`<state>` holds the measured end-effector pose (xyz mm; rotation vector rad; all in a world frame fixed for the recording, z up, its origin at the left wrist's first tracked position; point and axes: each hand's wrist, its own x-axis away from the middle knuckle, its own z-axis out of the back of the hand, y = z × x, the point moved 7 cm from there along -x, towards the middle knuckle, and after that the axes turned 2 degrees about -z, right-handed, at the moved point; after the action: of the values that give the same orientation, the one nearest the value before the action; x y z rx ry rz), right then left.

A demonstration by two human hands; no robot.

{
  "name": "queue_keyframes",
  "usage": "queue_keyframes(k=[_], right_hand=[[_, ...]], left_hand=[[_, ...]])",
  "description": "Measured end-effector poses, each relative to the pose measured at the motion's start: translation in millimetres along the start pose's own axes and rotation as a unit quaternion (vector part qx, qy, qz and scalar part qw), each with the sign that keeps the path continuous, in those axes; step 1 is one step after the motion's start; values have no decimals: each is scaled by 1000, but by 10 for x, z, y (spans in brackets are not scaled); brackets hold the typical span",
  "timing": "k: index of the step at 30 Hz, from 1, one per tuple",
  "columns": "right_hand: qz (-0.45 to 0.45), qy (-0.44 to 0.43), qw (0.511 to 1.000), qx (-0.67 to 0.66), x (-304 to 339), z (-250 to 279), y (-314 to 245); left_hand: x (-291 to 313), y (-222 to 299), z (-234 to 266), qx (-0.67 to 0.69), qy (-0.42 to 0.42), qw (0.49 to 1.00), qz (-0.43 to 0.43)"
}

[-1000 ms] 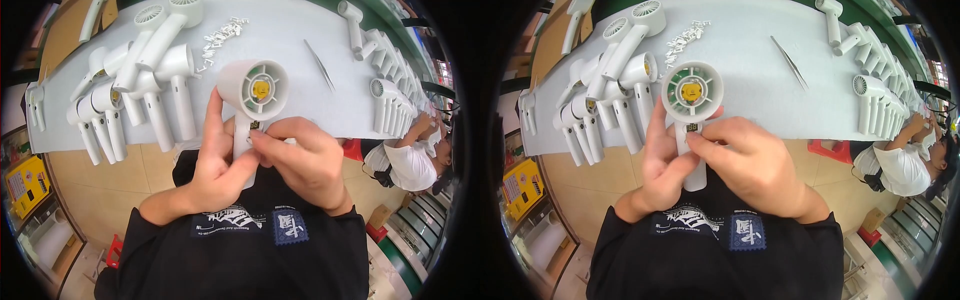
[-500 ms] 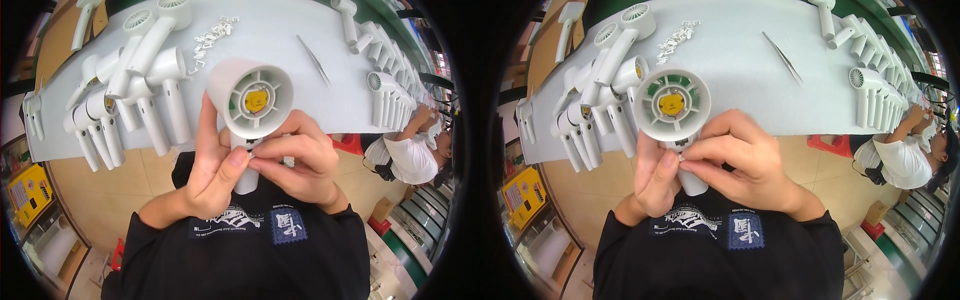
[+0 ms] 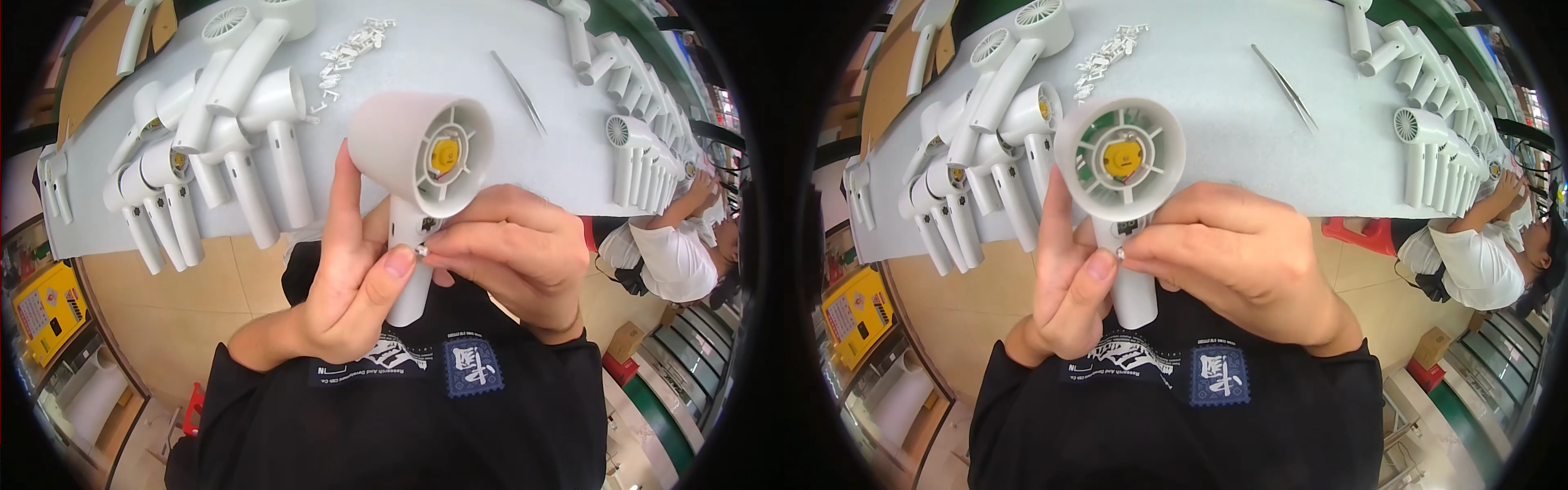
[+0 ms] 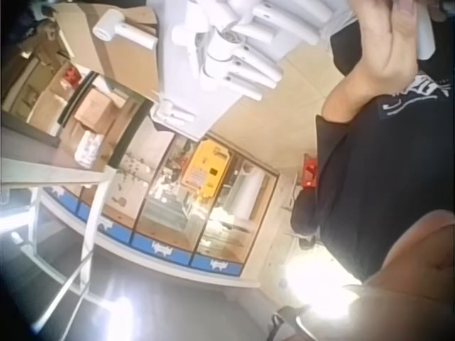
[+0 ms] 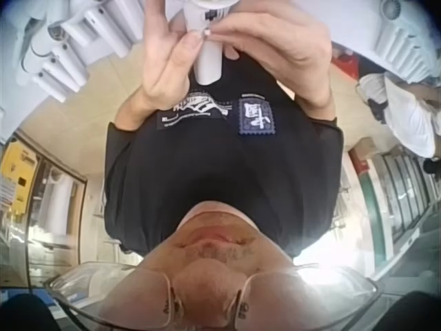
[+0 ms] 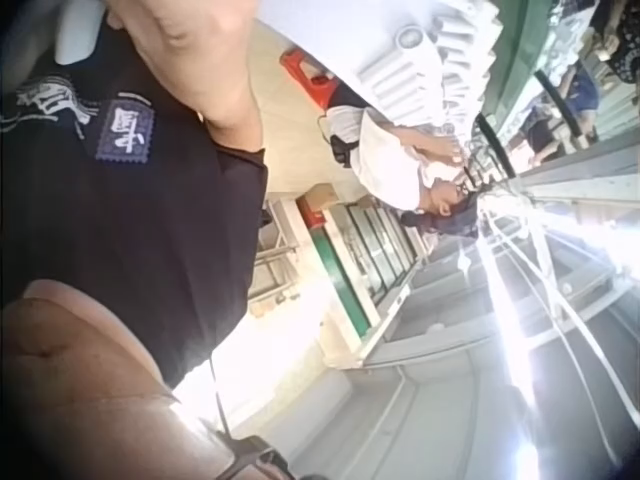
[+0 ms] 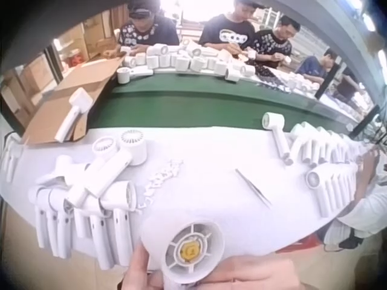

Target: Assembling the components of portable electric hand fans on an assembly line.

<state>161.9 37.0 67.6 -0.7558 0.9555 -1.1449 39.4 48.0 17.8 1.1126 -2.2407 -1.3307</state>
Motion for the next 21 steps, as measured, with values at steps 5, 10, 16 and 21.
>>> queue_keyframes(k=[5, 10, 16, 21], right_hand=[[25, 24, 995, 91, 35, -27, -116], [28, 22, 991, 133, 17, -17, -139], [-40, -52, 991, -113, -38, -11, 111], [-281, 15, 855, -436, 217, -303, 424]], left_hand=[[22, -2, 28, 1, 37, 999, -4], [15, -19, 21, 20, 59, 998, 23], [10, -29, -11, 57, -9, 998, -8], [72, -45, -1, 83, -32, 996, -9]])
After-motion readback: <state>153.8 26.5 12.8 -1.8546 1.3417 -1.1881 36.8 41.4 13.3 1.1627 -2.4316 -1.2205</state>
